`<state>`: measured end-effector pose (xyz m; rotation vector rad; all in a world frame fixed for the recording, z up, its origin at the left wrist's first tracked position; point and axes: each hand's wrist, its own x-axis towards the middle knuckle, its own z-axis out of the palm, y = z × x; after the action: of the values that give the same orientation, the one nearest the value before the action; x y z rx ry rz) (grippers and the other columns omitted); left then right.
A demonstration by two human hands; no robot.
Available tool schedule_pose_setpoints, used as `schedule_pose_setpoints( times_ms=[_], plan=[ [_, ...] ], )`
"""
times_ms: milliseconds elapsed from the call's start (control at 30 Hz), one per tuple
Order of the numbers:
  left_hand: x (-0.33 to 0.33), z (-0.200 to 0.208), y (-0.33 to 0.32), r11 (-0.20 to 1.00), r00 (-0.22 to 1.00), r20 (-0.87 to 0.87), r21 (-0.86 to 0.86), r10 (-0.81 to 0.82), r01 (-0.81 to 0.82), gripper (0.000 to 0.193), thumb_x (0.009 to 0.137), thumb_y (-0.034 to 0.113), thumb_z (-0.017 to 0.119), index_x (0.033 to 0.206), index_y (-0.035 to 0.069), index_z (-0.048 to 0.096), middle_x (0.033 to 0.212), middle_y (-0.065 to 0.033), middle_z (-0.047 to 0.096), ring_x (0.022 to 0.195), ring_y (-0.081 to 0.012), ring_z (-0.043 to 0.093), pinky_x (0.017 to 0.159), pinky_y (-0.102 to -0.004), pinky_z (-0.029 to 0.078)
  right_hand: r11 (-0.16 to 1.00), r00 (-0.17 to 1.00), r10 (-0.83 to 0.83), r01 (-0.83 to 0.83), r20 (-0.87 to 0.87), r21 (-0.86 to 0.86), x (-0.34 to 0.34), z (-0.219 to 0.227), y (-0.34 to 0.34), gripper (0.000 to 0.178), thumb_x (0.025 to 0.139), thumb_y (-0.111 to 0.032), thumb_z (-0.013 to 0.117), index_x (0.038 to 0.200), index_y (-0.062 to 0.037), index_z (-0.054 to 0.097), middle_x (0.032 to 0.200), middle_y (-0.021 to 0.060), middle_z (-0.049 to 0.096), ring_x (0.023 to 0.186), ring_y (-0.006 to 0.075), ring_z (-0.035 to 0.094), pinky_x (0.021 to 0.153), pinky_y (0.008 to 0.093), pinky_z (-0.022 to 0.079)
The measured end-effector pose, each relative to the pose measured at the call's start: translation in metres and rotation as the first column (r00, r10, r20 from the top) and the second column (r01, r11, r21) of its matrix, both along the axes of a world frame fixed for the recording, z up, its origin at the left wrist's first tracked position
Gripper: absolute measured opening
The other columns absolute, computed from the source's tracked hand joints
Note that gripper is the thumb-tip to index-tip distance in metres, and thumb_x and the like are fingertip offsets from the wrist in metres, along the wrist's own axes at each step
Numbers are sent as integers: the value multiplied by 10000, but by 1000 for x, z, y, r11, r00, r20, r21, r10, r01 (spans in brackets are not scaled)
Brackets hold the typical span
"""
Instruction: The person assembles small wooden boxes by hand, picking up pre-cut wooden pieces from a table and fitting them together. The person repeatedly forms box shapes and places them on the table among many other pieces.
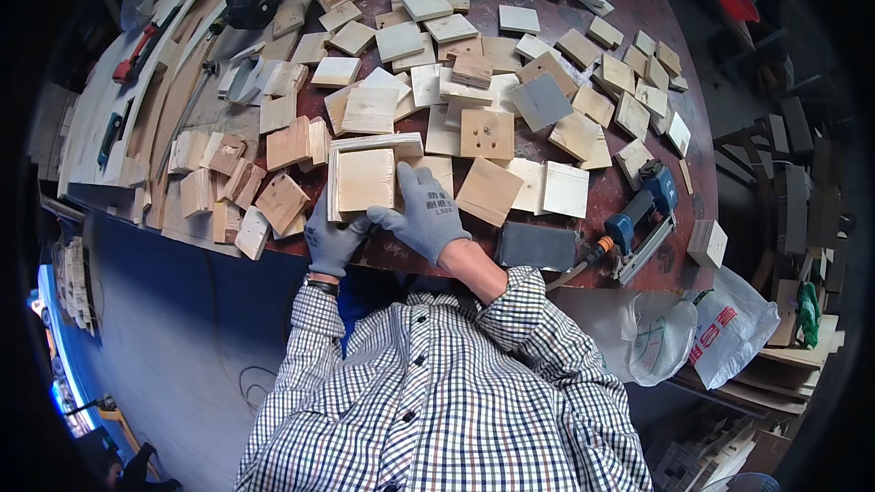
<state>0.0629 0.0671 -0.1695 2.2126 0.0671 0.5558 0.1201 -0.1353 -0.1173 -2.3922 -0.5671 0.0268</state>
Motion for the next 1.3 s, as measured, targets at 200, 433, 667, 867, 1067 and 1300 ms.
schedule_pose_setpoints(
  times_ms=[200, 433, 667, 867, 1067, 1300],
  plan=[
    [1, -17, 7, 1000, 1000, 12, 9, 27, -27, 780, 910, 591, 750, 1426, 28, 591, 1267, -197, 710, 1124, -377, 717, 920, -446, 581, 997, 992, 13, -3, 124, -82, 0, -11, 5, 845, 948, -605, 651, 1440, 55, 460, 1016, 214, 669, 863, 386, 717, 733, 467, 577],
    [1, -18, 5, 998, 998, 19, 24, 55, -55, 742, 929, 593, 738, 1377, 12, 624, 1191, -201, 742, 1080, -358, 738, 908, -411, 578, 948, 987, 41, 10, 152, -317, -3, -14, 11, 853, 957, -583, 631, 1477, 66, 441, 948, 143, 666, 773, 282, 718, 606, 395, 576],
    [2, -24, 6, 997, 998, 36, 45, 58, -59, 739, 925, 602, 736, 1357, 11, 631, 1155, -195, 746, 1050, -363, 740, 885, -411, 577, 956, 976, 42, 23, 212, -291, -3, -31, 7, 881, 944, -564, 667, 1520, 51, 411, 1019, 151, 653, 802, 290, 709, 636, 412, 589],
    [2, -20, 4, 998, 998, 12, 33, 60, -61, 806, 918, 646, 714, 1357, -22, 612, 1155, -228, 737, 1060, -391, 734, 883, -423, 575, 971, 999, -6, 15, 39, -237, -7, -4, 8, 920, 957, -592, 642, 1535, 70, 371, 1060, 180, 661, 856, 328, 721, 720, 445, 598],
    [0, -18, 2, 998, 998, -16, -15, 60, -60, 794, 895, 627, 748, 1375, 10, 603, 1185, -208, 739, 1063, -375, 742, 883, -440, 591, 965, 999, -9, 1, -31, -261, -9, 5, 10, 914, 975, -594, 603, 1557, 59, 336, 1092, 198, 658, 871, 331, 711, 729, 482, 575],
    [0, -22, 4, 997, 997, -12, 13, 78, -78, 796, 890, 626, 758, 1352, -7, 616, 1167, -212, 736, 1065, -378, 735, 900, -431, 578, 996, 990, -81, 76, -111, -48, -14, -3, 5, 1086, 832, -610, 777, 1517, 114, 347, 1171, 253, 605, 1092, 408, 636, 945, 479, 524]
  ],
)
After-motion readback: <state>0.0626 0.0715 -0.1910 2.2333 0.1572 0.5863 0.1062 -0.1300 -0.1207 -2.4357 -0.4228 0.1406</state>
